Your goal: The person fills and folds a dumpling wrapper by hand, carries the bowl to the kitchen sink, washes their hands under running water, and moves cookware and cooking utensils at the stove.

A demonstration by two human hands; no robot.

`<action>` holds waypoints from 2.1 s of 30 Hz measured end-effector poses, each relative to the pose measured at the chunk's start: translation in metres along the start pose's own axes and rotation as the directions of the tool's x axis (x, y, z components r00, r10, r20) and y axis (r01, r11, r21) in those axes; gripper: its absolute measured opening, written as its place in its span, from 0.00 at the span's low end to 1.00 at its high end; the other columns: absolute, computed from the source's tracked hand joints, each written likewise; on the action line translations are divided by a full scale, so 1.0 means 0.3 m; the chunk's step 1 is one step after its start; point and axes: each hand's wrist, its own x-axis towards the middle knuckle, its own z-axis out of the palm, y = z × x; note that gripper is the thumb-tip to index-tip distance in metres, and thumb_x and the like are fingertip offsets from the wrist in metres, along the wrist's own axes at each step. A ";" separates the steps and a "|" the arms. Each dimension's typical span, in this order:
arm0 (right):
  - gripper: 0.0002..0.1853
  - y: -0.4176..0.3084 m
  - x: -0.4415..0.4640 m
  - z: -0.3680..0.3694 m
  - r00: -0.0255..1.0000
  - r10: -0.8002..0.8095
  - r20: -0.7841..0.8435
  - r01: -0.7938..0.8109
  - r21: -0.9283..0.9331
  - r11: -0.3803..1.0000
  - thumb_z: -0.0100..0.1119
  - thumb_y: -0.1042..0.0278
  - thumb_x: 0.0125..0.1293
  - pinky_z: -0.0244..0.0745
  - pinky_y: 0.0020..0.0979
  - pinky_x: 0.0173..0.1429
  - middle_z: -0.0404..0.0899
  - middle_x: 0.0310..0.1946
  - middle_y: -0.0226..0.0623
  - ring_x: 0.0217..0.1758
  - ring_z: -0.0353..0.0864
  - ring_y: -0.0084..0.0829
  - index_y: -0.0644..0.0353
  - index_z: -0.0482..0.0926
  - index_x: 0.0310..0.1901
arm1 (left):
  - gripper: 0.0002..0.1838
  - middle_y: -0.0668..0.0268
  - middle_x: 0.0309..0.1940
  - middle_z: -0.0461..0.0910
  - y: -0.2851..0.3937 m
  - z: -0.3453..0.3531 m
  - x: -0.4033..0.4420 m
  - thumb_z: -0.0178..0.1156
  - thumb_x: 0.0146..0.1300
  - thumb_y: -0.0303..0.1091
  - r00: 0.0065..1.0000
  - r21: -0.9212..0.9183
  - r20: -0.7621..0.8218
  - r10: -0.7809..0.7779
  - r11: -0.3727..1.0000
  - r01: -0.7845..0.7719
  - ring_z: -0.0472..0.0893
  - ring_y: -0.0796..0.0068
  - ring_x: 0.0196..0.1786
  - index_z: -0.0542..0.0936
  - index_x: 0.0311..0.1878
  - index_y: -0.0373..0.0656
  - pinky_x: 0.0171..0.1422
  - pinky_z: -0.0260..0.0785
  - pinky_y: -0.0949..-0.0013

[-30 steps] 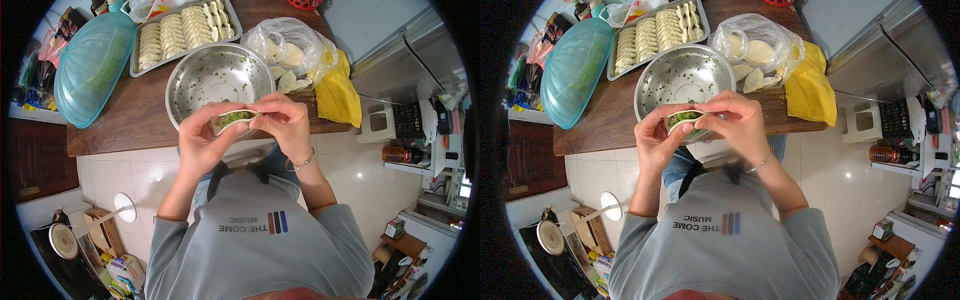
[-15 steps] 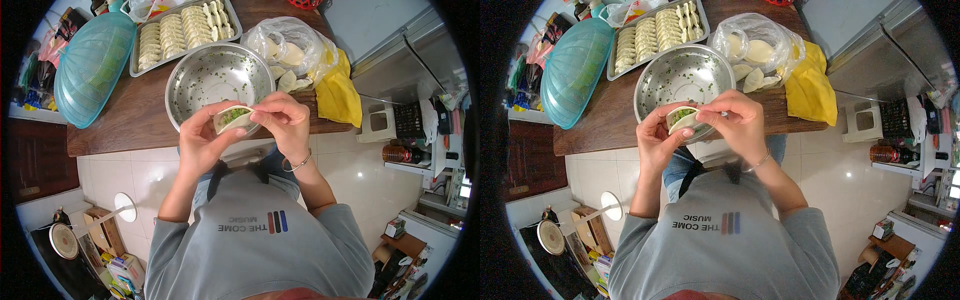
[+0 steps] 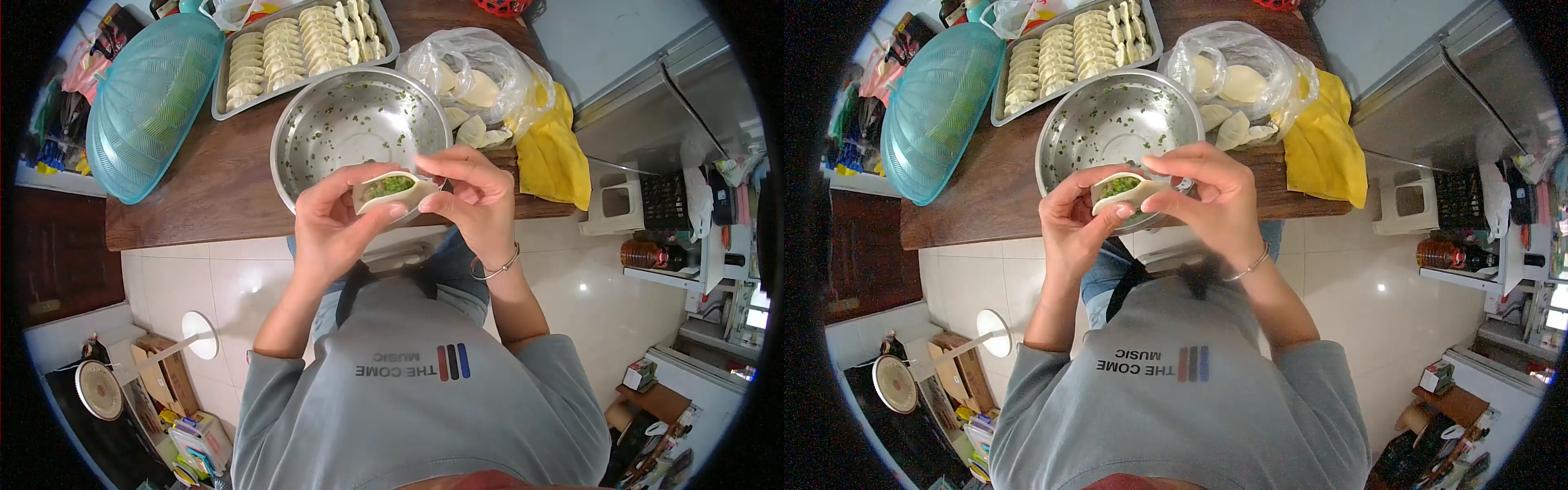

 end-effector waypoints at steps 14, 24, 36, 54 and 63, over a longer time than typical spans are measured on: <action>0.08 -0.015 0.008 0.005 1.000 -0.019 0.019 0.022 -0.168 0.986 0.70 0.82 0.50 0.70 0.22 0.36 0.81 0.30 0.37 0.32 0.78 0.22 0.65 0.85 0.34 | 0.22 0.62 0.42 0.81 -0.009 -0.001 0.001 0.69 0.52 0.20 0.999 0.159 0.050 0.022 0.987 -0.030 0.79 0.82 0.42 0.78 0.52 0.34 0.44 0.72 0.78; 0.12 -0.033 0.011 0.006 0.999 -0.046 0.023 0.049 -0.146 0.988 0.73 0.80 0.46 0.71 0.22 0.37 0.81 0.30 0.36 0.34 0.78 0.23 0.64 0.85 0.36 | 0.28 0.54 0.46 0.80 -0.008 0.011 -0.010 0.68 0.54 0.22 0.997 0.132 0.045 0.067 0.989 -0.073 0.81 0.71 0.49 0.68 0.58 0.35 0.50 0.76 0.72; 0.13 -0.037 0.035 -0.002 0.982 -0.086 0.169 0.143 -0.362 0.921 0.73 0.77 0.43 0.72 0.22 0.35 0.81 0.28 0.31 0.31 0.78 0.23 0.58 0.87 0.35 | 0.28 0.57 0.40 0.83 0.009 0.012 -0.013 0.69 0.53 0.25 0.994 0.319 0.047 0.097 0.942 -0.107 0.83 0.74 0.43 0.70 0.58 0.39 0.44 0.76 0.72; 0.17 -0.068 0.053 0.008 0.981 -0.069 0.182 0.134 -0.374 0.918 0.74 0.77 0.40 0.71 0.23 0.34 0.80 0.29 0.31 0.30 0.77 0.25 0.58 0.86 0.37 | 0.30 0.61 0.41 0.83 -0.003 -0.012 -0.023 0.70 0.52 0.26 0.996 0.346 0.062 0.070 0.934 -0.087 0.77 0.83 0.37 0.69 0.59 0.40 0.38 0.70 0.79; 0.12 -0.069 0.075 0.010 0.941 -0.118 0.317 0.261 -0.461 0.848 0.73 0.76 0.42 0.71 0.25 0.32 0.80 0.27 0.30 0.30 0.77 0.26 0.57 0.86 0.32 | 0.29 0.61 0.37 0.84 0.012 0.001 -0.014 0.70 0.52 0.28 0.983 0.465 0.067 0.171 0.866 -0.182 0.81 0.75 0.31 0.71 0.58 0.44 0.33 0.70 0.76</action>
